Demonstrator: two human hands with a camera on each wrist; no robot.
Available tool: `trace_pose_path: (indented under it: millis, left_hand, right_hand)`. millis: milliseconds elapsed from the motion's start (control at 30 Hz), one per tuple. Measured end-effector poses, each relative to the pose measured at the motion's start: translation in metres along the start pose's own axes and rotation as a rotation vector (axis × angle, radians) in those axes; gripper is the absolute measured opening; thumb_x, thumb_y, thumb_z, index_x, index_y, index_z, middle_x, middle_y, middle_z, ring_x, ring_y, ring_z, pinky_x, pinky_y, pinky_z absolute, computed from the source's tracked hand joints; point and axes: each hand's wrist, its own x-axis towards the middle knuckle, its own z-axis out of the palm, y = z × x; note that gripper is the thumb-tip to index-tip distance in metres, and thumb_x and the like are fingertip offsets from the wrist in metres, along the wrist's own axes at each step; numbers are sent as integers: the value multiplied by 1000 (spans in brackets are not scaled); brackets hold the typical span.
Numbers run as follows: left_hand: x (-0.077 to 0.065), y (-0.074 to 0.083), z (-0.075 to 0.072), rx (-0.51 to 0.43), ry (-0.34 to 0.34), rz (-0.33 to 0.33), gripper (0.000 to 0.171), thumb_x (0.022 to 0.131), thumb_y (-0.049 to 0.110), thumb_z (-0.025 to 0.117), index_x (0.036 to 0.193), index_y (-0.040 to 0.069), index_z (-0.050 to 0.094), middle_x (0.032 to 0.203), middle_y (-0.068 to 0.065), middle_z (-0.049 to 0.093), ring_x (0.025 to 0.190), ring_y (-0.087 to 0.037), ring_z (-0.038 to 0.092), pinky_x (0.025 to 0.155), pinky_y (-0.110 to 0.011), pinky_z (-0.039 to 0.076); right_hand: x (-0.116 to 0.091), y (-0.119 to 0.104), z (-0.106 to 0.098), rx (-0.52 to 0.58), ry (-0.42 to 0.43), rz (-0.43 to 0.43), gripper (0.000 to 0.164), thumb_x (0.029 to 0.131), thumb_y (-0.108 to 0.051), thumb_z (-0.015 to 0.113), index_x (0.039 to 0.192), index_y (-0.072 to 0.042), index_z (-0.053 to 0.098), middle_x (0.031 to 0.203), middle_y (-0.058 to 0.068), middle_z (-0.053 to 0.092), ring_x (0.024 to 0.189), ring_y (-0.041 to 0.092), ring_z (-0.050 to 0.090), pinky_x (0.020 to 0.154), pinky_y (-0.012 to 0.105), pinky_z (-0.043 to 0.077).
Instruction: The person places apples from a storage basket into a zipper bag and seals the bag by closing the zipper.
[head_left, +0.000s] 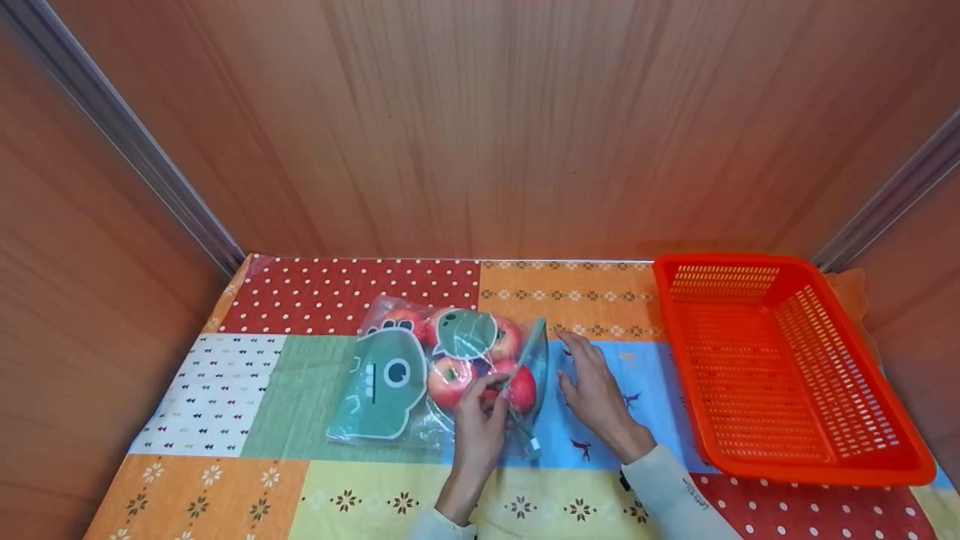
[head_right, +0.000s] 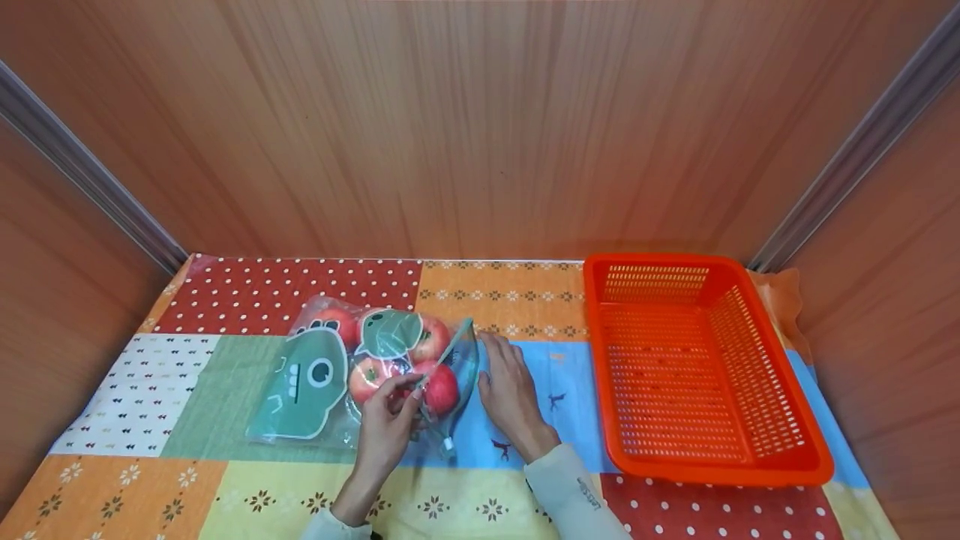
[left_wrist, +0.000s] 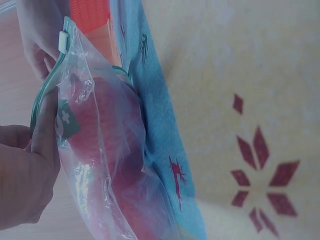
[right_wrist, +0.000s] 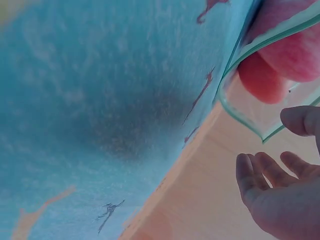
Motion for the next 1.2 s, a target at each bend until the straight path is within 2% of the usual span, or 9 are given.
trace_pose_path:
  millis: [233, 567, 800, 1000, 1200]
  left_hand:
    - [0, 0, -1, 4, 5, -3, 28, 100, -5, 66, 126, 5, 71, 106, -10, 67, 79, -17, 69, 65, -22, 59]
    - [-2, 0, 0, 12, 11, -8, 28, 99, -5, 67, 124, 5, 71, 104, -9, 67, 83, -18, 70, 66, -23, 60]
    - [-2, -1, -1, 22, 18, 18, 28, 98, -4, 70, 124, 4, 72, 107, -10, 68, 84, -18, 69, 70, -22, 60]
    - [-3, -1, 0, 15, 9, 6, 28, 99, -2, 70, 125, 6, 71, 108, -9, 68, 84, -19, 69, 68, -22, 60]
    - [-3, 1, 0, -9, -2, -19, 29, 99, 0, 71, 127, 8, 71, 109, -9, 67, 84, -20, 70, 69, -26, 62]
  right_hand:
    - [17, 4, 2, -22, 45, -69, 58, 94, 9, 71, 149, -4, 55, 148, 18, 56, 135, 39, 53, 110, 55, 51]
    - [35, 8, 6, -79, 106, -153, 49, 93, 8, 74, 140, -5, 66, 139, 15, 63, 121, 35, 59, 98, 50, 59]
    - [48, 12, 11, -133, 180, -257, 39, 91, 6, 77, 129, -5, 74, 128, 12, 69, 111, 32, 65, 87, 48, 61]
    - [54, 18, 13, -158, 204, -315, 29, 91, 2, 80, 118, -7, 80, 115, 9, 73, 103, 28, 68, 85, 44, 63]
    - [60, 24, 13, -166, 180, -324, 25, 91, 2, 79, 115, -7, 81, 111, 9, 73, 103, 29, 69, 89, 44, 63]
